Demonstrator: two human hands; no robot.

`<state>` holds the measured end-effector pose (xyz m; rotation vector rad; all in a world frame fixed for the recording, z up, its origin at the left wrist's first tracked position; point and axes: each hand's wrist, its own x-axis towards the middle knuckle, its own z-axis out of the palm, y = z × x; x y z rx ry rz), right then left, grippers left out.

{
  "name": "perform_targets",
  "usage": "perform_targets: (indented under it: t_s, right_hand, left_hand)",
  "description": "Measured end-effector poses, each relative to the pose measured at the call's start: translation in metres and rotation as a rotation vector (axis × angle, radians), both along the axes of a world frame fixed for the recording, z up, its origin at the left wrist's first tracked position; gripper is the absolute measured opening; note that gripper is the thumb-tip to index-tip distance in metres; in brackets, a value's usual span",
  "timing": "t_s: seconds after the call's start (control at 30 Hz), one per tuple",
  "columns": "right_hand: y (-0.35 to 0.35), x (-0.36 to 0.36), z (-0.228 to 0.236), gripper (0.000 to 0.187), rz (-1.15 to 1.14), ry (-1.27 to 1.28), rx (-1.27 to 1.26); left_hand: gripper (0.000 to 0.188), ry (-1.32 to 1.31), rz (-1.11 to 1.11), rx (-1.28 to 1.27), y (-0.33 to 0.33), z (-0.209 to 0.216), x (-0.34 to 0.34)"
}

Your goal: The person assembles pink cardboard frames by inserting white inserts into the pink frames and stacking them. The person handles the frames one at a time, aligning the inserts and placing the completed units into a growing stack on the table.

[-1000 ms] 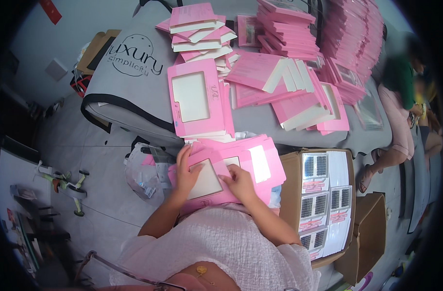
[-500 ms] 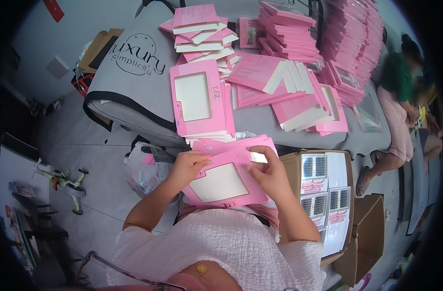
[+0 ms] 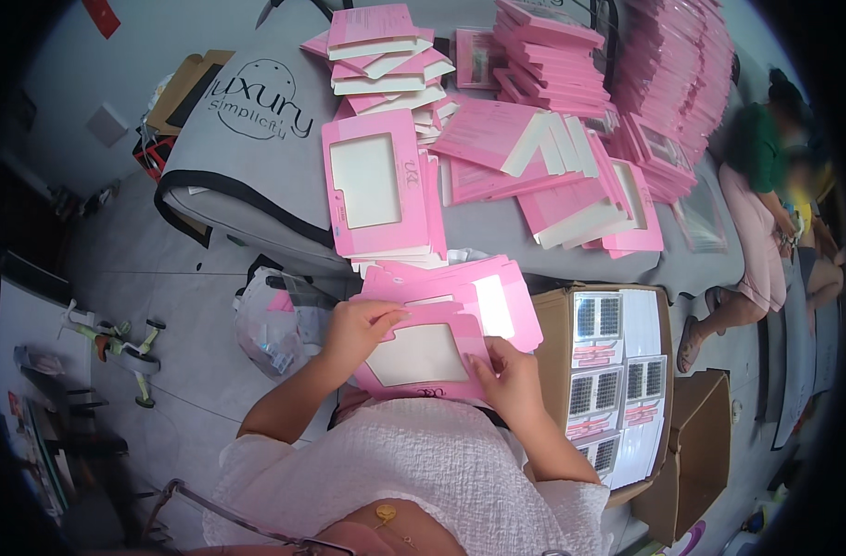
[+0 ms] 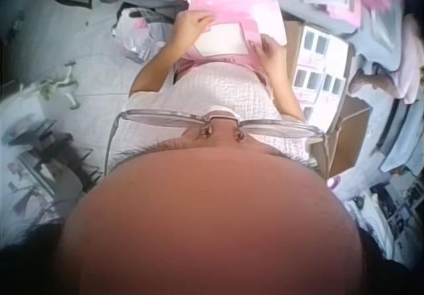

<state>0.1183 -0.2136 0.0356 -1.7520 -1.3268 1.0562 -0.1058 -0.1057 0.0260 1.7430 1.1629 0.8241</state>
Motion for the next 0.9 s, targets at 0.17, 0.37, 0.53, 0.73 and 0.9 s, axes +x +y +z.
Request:
perform_targets:
  t_s: [0.17, 0.37, 0.53, 0.73, 0.9]
  right_hand:
    - [0.004, 0.003, 0.024, 0.063, 0.375, 0.947, -0.237]
    - [0.025, 0.004, -0.011, 0.087, 0.817, 1.425, -0.245]
    - [0.018, -0.014, -0.017, 0.088, 0.563, 2.046, -0.448]
    - [0.01, -0.017, -0.019, 0.075, 0.383, 1.716, -0.324]
    - [0.018, -0.025, -0.02, 0.056, 0.503, 1.165, -0.388]
  left_hand:
    - [0.015, 0.025, -0.15, -0.04, -0.002, 0.005, -0.001]
    - [0.028, 0.135, -0.517, 0.173, 0.003, 0.015, -0.004]
    - [0.049, 0.098, -0.654, 0.211, 0.007, 0.01, -0.007]
    - [0.088, 0.352, -0.618, 0.451, -0.009, 0.013, -0.015]
    - [0.089, 0.352, -0.687, 0.612, -0.008, 0.008, -0.01]
